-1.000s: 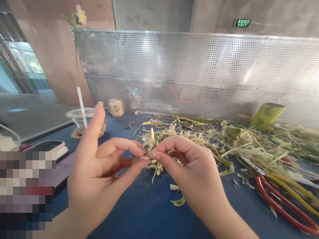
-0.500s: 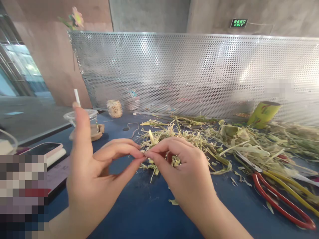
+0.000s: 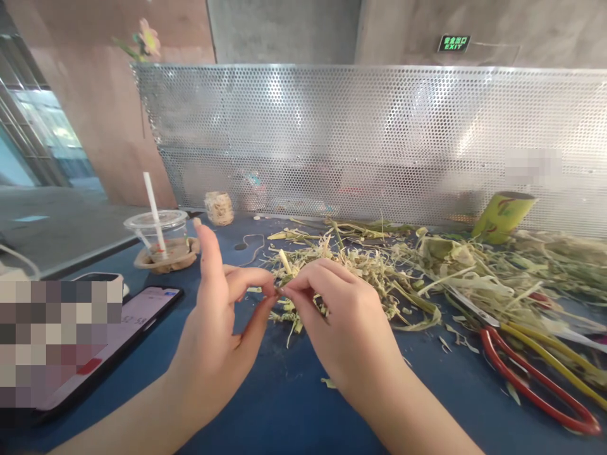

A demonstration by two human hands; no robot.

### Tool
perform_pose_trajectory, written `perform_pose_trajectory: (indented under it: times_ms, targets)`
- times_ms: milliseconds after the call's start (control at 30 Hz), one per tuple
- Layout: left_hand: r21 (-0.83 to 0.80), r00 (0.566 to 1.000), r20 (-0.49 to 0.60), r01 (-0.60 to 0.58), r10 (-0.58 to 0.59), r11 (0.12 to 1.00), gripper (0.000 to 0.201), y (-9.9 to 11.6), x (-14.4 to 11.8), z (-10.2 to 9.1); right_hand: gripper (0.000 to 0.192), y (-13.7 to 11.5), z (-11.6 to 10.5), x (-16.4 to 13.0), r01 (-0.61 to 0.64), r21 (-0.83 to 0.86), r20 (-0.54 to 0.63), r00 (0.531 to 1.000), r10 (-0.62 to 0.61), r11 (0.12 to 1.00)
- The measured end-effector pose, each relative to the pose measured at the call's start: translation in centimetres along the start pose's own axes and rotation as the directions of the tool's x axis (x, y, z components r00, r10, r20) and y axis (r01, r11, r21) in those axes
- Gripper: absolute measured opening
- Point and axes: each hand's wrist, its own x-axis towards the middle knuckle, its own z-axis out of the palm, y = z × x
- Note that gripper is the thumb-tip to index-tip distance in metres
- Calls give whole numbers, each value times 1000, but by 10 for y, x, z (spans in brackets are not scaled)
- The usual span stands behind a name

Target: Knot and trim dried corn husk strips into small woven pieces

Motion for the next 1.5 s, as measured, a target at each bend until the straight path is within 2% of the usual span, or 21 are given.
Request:
perform_pose_trajectory:
  times_ms: [200,333,567,733,1100,1200,1300,1400,1467,1500]
  targets:
    - [-102,992,119,59,-47,993,81,-4,1,-2,12,0,0,2,-95,20,-42,995,96,995]
    - [-197,982,187,62,-24,978,79,-6,1,-3,13,-2,2,1,-139,29,-51,989,141,990]
    - [-310,957,287,130,-37,942,77,-9,1,-3,15,-2,7,-2,-135,47,-50,989,137,990]
    - [-310,948,318,118,-14,943,77,-9,1,-3,16,-2,9,-3,-168,19,-27,985,169,986]
    - [-268,910,406,202,-79,942,77,-8,5,-7,15,1,13,-5,-179,34,-23,983,180,983]
    - [-297,910,398,246,-115,923,73,-11,9,-11,12,8,9,2,-175,165,53,984,168,971]
    - [-400,936,327,260,-128,879,69,-14,12,-14,13,17,3,11,-282,341,129,959,253,897]
    - [-480,965,236,222,-119,849,66,-18,14,-13,30,21,-1,16,-451,468,335,886,321,760]
    - [-484,973,184,215,-142,848,62,-22,15,-11,30,22,1,16,-524,540,508,827,241,659]
    - [-479,973,167,219,-157,850,61,-24,16,-10,27,22,3,16,-533,572,554,812,185,624]
